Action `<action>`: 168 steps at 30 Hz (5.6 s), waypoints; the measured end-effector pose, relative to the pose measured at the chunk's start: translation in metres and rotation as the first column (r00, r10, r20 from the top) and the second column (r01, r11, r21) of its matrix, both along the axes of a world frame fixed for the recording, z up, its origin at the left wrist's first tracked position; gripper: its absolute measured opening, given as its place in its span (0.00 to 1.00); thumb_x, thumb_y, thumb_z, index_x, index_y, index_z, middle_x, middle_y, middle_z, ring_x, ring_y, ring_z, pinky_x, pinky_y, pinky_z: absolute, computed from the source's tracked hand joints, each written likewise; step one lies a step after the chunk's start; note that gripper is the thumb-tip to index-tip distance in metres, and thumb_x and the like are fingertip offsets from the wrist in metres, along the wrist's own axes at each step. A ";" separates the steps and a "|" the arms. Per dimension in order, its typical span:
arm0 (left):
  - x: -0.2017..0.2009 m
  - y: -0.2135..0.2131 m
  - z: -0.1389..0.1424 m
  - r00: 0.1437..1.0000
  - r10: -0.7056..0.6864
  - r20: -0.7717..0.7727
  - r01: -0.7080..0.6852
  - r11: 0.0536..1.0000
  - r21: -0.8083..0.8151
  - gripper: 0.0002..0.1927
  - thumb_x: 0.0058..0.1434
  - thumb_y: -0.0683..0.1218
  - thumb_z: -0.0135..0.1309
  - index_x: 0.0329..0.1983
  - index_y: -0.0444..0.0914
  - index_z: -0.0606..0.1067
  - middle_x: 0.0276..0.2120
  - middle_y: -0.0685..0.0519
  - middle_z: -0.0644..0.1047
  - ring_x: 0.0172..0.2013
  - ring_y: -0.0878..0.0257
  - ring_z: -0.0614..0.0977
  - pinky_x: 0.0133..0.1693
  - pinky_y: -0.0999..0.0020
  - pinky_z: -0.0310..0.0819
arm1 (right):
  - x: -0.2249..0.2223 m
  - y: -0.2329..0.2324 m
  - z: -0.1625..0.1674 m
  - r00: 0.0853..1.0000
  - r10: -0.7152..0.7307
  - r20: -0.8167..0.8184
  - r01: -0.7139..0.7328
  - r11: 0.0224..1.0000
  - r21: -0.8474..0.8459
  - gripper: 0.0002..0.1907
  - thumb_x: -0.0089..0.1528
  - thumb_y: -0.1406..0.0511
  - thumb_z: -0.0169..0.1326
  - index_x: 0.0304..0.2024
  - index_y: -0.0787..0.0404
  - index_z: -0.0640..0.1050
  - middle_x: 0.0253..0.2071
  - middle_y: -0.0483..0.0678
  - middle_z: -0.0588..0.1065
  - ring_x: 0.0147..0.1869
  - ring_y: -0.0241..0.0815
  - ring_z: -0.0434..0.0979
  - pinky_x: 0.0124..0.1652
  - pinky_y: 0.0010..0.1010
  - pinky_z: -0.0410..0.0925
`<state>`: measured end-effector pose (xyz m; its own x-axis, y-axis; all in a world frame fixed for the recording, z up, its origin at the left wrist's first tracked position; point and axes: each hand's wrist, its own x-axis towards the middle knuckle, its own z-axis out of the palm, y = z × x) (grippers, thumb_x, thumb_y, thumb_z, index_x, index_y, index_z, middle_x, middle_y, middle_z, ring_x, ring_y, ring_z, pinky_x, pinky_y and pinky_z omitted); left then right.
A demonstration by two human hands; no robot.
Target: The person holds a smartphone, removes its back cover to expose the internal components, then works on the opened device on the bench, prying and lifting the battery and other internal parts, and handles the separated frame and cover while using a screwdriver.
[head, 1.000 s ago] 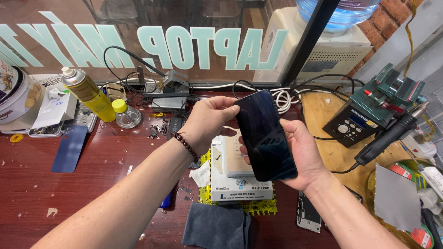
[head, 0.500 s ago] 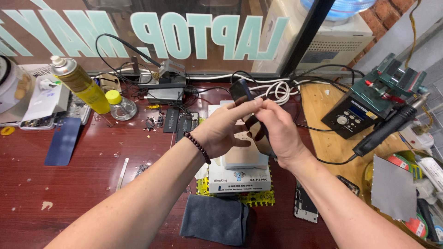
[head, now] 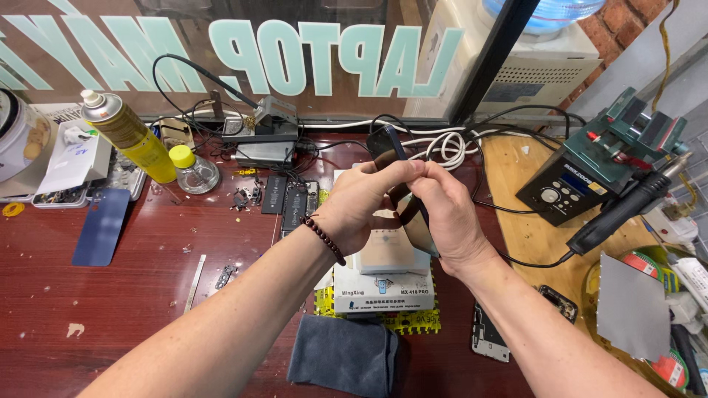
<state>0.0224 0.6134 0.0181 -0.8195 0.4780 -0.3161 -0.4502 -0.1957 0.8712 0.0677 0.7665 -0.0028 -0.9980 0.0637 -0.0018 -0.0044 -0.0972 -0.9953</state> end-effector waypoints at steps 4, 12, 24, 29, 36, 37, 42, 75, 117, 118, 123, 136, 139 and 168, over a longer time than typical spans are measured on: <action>-0.002 -0.001 0.003 1.000 -0.009 -0.014 0.008 1.000 -0.025 0.23 0.51 0.58 0.64 0.44 0.41 0.77 0.35 0.57 0.77 0.34 0.65 0.77 0.36 0.62 0.76 | 0.000 -0.004 0.007 1.000 -0.006 0.017 0.007 0.999 -0.044 0.12 0.66 0.61 0.47 0.44 0.61 0.77 0.39 0.41 0.74 0.43 0.30 0.71 0.44 0.24 0.67; -0.008 -0.010 -0.031 0.991 -0.003 0.133 -0.035 0.959 0.281 0.27 0.68 0.63 0.46 0.55 0.38 0.69 0.42 0.51 0.76 0.42 0.60 0.80 0.45 0.55 0.78 | 0.006 -0.010 0.005 0.997 -0.065 0.035 0.063 0.996 0.056 0.17 0.72 0.60 0.49 0.57 0.64 0.78 0.40 0.43 0.71 0.40 0.30 0.65 0.39 0.23 0.62; -0.001 -0.005 -0.050 0.971 0.050 0.232 -0.108 0.964 0.244 0.19 0.70 0.49 0.41 0.57 0.35 0.72 0.48 0.46 0.80 0.48 0.56 0.82 0.52 0.56 0.78 | 0.006 0.030 0.002 0.965 0.005 0.261 0.014 0.997 -0.074 0.21 0.62 0.70 0.54 0.58 0.69 0.74 0.45 0.53 0.81 0.45 0.39 0.82 0.41 0.33 0.76; -0.005 0.000 -0.050 0.985 0.075 0.155 -0.103 0.978 0.184 0.17 0.61 0.35 0.47 0.53 0.33 0.74 0.45 0.47 0.81 0.47 0.56 0.83 0.52 0.55 0.79 | 0.003 0.039 -0.002 0.946 0.046 0.321 -0.009 0.993 -0.116 0.19 0.64 0.69 0.53 0.58 0.67 0.73 0.45 0.52 0.80 0.45 0.39 0.81 0.42 0.34 0.75; 0.003 0.001 -0.028 0.965 0.107 0.240 -0.172 0.947 0.271 0.28 0.62 0.66 0.45 0.50 0.40 0.76 0.40 0.47 0.81 0.39 0.59 0.82 0.46 0.58 0.76 | -0.003 0.047 -0.002 0.897 0.305 0.320 -0.135 0.878 -0.458 0.21 0.65 0.68 0.51 0.61 0.66 0.74 0.46 0.47 0.80 0.44 0.34 0.80 0.44 0.28 0.74; 0.004 0.002 -0.025 0.952 0.083 0.293 -0.171 0.942 0.290 0.28 0.60 0.68 0.46 0.47 0.43 0.75 0.38 0.50 0.80 0.38 0.59 0.82 0.44 0.56 0.76 | -0.003 0.043 -0.002 0.889 0.340 0.308 -0.154 0.854 -0.496 0.20 0.65 0.68 0.52 0.61 0.66 0.75 0.45 0.47 0.80 0.43 0.34 0.80 0.42 0.28 0.74; 0.002 0.002 -0.026 0.939 0.011 0.343 -0.135 0.931 0.340 0.21 0.60 0.63 0.53 0.41 0.42 0.76 0.34 0.53 0.81 0.37 0.59 0.81 0.45 0.57 0.76 | 0.004 0.024 0.003 0.933 0.210 0.293 -0.277 0.937 0.210 0.19 0.65 0.64 0.54 0.59 0.58 0.78 0.43 0.40 0.81 0.41 0.27 0.77 0.37 0.20 0.69; -0.042 -0.015 -0.012 0.905 0.178 -0.387 -0.328 0.871 -0.367 0.27 0.51 0.56 0.67 0.51 0.40 0.76 0.34 0.56 0.81 0.30 0.69 0.83 0.27 0.71 0.78 | -0.005 0.034 0.024 0.990 0.133 0.043 -0.128 0.737 0.664 0.11 0.57 0.65 0.60 0.40 0.61 0.86 0.26 0.44 0.83 0.29 0.27 0.77 0.32 0.24 0.71; -0.059 -0.006 -0.016 0.664 -0.099 -0.741 -0.367 0.821 -0.438 0.18 0.61 0.51 0.56 0.48 0.33 0.73 0.49 0.40 0.70 0.48 0.49 0.74 0.54 0.61 0.71 | -0.046 0.010 0.053 0.914 0.117 -0.388 0.188 0.726 0.661 0.07 0.60 0.66 0.61 0.40 0.62 0.84 0.31 0.47 0.84 0.31 0.33 0.84 0.34 0.25 0.75; -0.058 -0.006 -0.011 0.655 -0.132 -0.744 -0.374 0.799 -0.471 0.22 0.56 0.51 0.59 0.48 0.33 0.70 0.49 0.40 0.68 0.48 0.48 0.75 0.52 0.61 0.72 | -0.045 0.011 0.055 0.905 0.112 -0.410 0.183 0.768 0.613 0.10 0.59 0.67 0.60 0.44 0.61 0.82 0.34 0.47 0.84 0.34 0.33 0.84 0.36 0.24 0.75; -0.050 -0.001 0.016 0.449 -0.282 -0.848 -0.421 0.770 -0.479 0.28 0.49 0.51 0.67 0.46 0.33 0.68 0.52 0.39 0.66 0.51 0.44 0.75 0.51 0.59 0.75 | -0.033 0.022 0.058 0.780 0.180 -0.599 0.268 0.770 0.580 0.16 0.61 0.70 0.58 0.52 0.61 0.82 0.43 0.49 0.83 0.42 0.31 0.85 0.42 0.23 0.76; -0.022 0.022 0.019 0.493 -0.205 -0.845 -0.428 0.789 -0.441 0.62 0.36 0.47 0.73 0.73 0.36 0.52 0.56 0.39 0.72 0.57 0.46 0.76 0.56 0.59 0.72 | -0.051 0.051 0.100 0.957 0.290 0.019 -0.218 0.673 0.707 0.05 0.55 0.69 0.60 0.30 0.66 0.81 0.26 0.47 0.82 0.30 0.34 0.81 0.32 0.26 0.72; -0.024 0.019 0.024 0.563 -0.189 -0.804 -0.416 0.776 -0.474 0.69 0.36 0.48 0.73 0.76 0.37 0.42 0.54 0.38 0.75 0.55 0.47 0.79 0.56 0.60 0.74 | -0.064 0.044 0.121 0.942 0.287 0.173 -0.311 0.553 0.773 0.04 0.52 0.70 0.60 0.27 0.66 0.80 0.24 0.49 0.81 0.28 0.36 0.82 0.31 0.28 0.72; -0.046 -0.006 -0.022 0.974 0.118 0.196 -0.114 0.993 -0.032 0.40 0.51 0.69 0.52 0.58 0.36 0.72 0.42 0.50 0.80 0.39 0.51 0.84 0.38 0.54 0.83 | -0.006 0.064 0.052 0.972 0.025 -0.235 0.106 0.844 0.526 0.11 0.60 0.70 0.58 0.44 0.63 0.86 0.26 0.40 0.78 0.27 0.24 0.69 0.26 0.21 0.62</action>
